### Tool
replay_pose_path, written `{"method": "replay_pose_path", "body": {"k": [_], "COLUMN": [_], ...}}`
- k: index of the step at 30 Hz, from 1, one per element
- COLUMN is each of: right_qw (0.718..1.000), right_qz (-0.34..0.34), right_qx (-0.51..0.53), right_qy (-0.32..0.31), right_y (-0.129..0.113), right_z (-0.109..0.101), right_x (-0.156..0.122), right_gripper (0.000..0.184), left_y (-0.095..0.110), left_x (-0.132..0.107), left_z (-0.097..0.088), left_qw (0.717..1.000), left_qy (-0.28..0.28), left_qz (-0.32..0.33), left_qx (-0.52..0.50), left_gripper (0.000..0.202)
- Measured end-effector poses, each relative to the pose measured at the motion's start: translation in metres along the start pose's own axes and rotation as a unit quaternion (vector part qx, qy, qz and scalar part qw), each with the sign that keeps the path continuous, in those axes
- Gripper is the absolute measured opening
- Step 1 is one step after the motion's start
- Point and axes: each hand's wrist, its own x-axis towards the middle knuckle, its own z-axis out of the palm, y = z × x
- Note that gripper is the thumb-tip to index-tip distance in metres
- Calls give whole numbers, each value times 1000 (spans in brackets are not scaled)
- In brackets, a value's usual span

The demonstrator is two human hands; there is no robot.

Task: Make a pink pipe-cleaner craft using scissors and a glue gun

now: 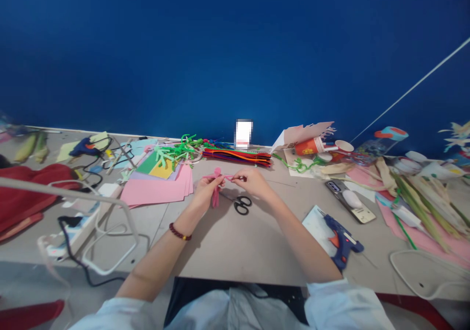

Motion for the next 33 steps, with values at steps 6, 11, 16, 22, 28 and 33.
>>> {"method": "replay_pose_path", "body": {"k": [6, 11, 16, 22, 28, 33], "right_qw": [996, 999, 988, 991, 993, 992], "right_qz": [38, 13, -11, -45, -66, -35], "right_qx": [73, -36, -145, -110, -95, -117], "right_qy": [-21, 10, 52, 55, 35, 28], "right_y": [12, 13, -9, -21, -18, -9], "right_z": [4, -4, -7, 1, 6, 6], "right_x": [2, 2, -1, -5, -5, -2], "right_gripper": [16, 15, 14, 15, 17, 16], "left_y": [-1, -1, 1, -4, 0, 5], "left_x": [-2, -5, -8, -2, 4, 2], "left_z": [0, 1, 3, 0, -1, 2], "left_qw": [996, 991, 978, 988, 999, 986], "left_qy": [-76, -90, -79, -14, 8, -13], "left_qz": [-53, -12, 24, 36, -47, -112], "left_qx": [-12, 95, 193, 150, -18, -120], "left_gripper": [24, 23, 22, 23, 18, 12]}}
